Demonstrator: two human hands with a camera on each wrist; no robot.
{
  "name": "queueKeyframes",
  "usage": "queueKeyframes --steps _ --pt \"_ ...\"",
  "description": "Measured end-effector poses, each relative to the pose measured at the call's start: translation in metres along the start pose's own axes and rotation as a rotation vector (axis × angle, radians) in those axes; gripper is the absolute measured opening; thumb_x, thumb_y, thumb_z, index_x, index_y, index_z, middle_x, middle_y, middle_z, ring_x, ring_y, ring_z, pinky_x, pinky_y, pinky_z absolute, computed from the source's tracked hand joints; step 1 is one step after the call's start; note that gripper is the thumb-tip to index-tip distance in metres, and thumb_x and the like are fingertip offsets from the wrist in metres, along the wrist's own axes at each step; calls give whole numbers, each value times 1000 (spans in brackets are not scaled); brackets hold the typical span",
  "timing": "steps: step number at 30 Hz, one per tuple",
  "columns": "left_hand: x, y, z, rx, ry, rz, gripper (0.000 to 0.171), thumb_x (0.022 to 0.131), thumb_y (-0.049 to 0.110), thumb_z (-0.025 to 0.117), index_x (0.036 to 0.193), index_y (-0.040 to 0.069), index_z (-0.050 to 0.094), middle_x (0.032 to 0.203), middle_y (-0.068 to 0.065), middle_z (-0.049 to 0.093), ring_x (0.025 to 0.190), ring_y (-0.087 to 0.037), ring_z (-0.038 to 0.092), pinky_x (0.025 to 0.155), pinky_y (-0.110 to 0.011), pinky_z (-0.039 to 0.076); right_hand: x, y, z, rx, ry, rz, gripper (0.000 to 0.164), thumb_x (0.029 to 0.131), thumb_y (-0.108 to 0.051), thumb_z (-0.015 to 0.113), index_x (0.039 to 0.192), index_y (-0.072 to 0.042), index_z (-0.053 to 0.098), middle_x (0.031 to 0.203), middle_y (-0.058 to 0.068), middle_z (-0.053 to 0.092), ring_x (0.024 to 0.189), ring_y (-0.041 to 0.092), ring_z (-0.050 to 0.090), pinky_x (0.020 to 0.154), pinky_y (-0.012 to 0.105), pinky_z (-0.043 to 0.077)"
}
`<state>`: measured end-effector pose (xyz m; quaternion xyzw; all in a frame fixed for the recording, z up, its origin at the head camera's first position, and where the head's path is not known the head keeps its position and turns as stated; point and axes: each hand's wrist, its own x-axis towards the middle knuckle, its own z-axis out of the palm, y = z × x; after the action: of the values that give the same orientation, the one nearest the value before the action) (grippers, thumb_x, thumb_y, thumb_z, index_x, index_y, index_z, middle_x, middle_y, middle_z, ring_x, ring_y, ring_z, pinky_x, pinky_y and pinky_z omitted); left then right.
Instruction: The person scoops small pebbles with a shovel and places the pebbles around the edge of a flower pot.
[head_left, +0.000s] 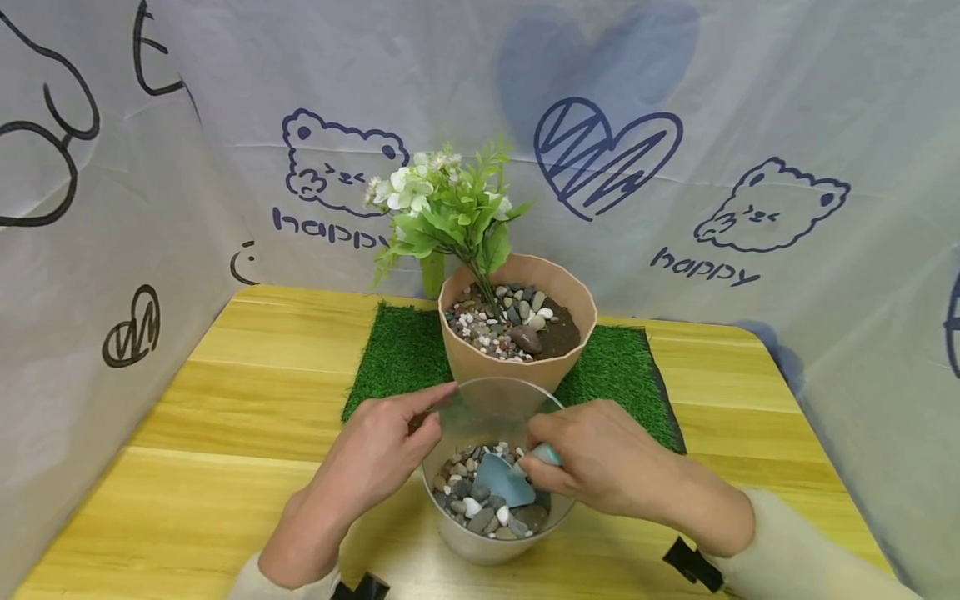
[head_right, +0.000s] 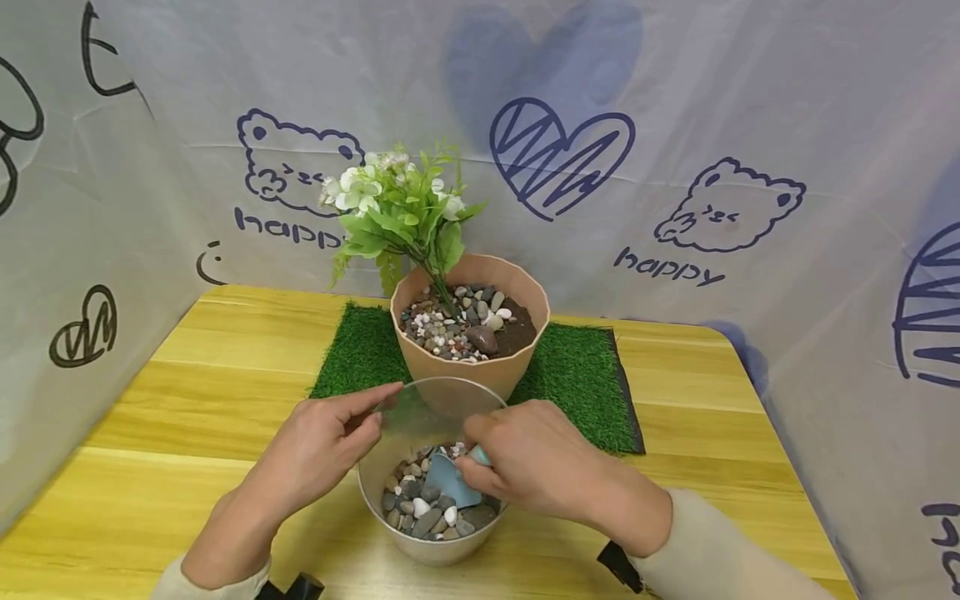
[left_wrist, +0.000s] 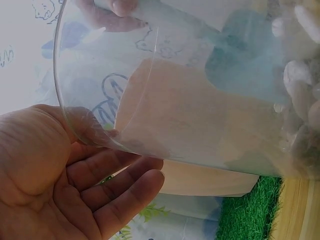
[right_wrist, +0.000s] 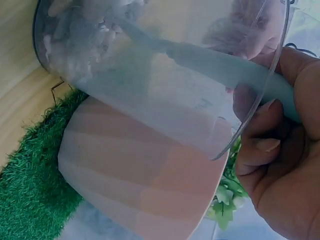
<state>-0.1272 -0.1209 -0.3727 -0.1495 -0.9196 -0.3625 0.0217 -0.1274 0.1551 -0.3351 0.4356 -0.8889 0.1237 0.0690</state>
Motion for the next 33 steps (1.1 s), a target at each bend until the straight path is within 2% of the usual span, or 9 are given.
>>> queueKeyframes --steps 6,12,25,33 --pt "1 1 0 1 2 -3 49 99 15 56 145 32 65 51 11 36 41 -2 27 37 -25 30 -1 -3 -1 84 -34 125 11 99 -28 67 91 -23 71 73 -16 64 54 -4 42 49 17 36" --pt "1 2 1 4 -1 -1 49 100 16 57 145 32 65 51 11 36 40 -2 27 37 -24 30 -4 -4 -4 168 -44 201 10 100 -28 69 95 -20 74 76 -13 68 58 -5 49 52 18 42" --pt "0 1 1 -8 -3 -14 49 100 16 56 146 32 64 52 11 36 41 -3 28 38 -24 30 -5 -4 -7 250 -67 227 11 101 -29 69 95 -21 74 76 -14 68 62 -4 52 54 18 45" --pt "0 1 1 -3 2 -12 49 100 16 57 146 32 65 53 9 38 41 -3 29 38 -25 31 -3 -5 -5 263 -67 246 13 101 -31 69 96 -21 75 77 -13 68 63 -4 53 54 19 45"
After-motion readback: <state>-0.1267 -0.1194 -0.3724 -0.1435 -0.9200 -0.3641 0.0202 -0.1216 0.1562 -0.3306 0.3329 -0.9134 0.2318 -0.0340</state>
